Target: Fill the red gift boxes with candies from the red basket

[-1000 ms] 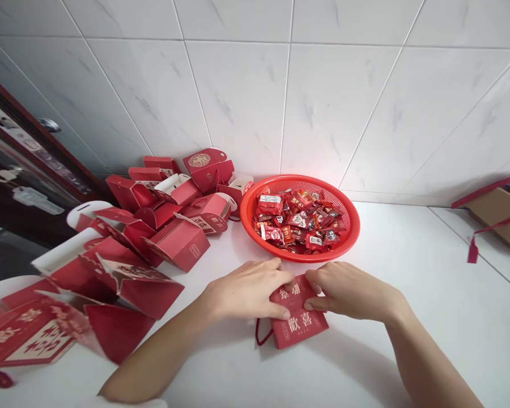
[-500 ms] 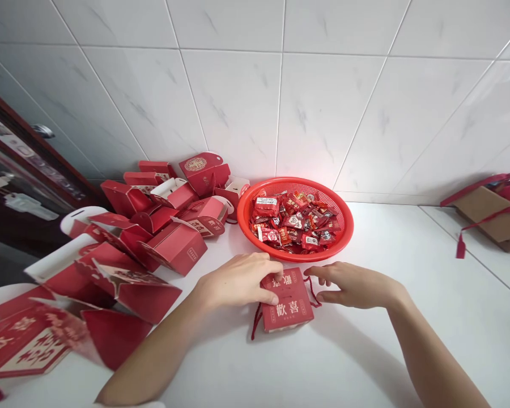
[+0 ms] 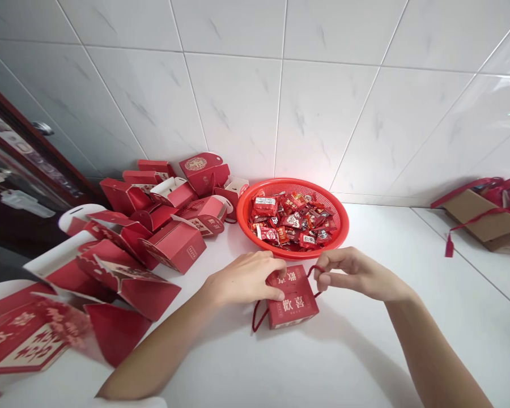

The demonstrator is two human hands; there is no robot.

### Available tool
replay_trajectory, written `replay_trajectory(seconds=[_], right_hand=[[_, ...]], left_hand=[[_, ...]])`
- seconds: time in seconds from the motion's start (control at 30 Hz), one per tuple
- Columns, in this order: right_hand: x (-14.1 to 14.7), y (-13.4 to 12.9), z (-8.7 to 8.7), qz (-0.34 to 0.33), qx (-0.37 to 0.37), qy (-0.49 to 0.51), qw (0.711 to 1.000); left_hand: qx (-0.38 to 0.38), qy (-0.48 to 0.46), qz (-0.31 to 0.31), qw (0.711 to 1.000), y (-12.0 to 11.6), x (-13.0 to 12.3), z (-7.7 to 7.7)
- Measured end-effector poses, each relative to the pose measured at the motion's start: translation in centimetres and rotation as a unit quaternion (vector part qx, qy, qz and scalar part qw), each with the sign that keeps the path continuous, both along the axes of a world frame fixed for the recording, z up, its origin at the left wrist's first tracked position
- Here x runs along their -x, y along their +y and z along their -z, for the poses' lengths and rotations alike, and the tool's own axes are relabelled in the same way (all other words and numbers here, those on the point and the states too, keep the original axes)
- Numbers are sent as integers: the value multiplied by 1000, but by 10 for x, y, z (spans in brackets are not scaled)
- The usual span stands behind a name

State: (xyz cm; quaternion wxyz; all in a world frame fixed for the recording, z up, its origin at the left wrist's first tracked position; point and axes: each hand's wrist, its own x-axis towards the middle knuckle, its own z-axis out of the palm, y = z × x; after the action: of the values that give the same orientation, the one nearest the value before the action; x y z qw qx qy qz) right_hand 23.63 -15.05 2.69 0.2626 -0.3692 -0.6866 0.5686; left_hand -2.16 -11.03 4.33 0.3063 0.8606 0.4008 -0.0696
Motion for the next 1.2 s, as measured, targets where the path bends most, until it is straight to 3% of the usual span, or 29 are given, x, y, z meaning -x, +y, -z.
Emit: replay_trajectory(seconds=[0.13, 0.27, 0.5, 0.7, 0.9, 1.2], right_hand=[[27, -2, -5, -75, -80, -131, 985], [39, 0, -6, -105, -96, -203, 969], [37, 2, -3, -113, -68, -212, 968], [38, 3, 2, -92, -81, -234, 965], [37, 4, 4, -88, -80, -221, 968], [37, 4, 2, -90, -67, -211, 971]], left_hand=[[-9, -7, 1, 1000, -5, -5, 6], [7, 8, -13, 1000, -5, -2, 7], [84, 5, 48, 995, 15, 13, -1], [149, -23, 28, 988, 28, 11, 15], [122, -44, -7, 992, 25, 6, 21], [74, -23, -7, 997, 17, 0, 21]])
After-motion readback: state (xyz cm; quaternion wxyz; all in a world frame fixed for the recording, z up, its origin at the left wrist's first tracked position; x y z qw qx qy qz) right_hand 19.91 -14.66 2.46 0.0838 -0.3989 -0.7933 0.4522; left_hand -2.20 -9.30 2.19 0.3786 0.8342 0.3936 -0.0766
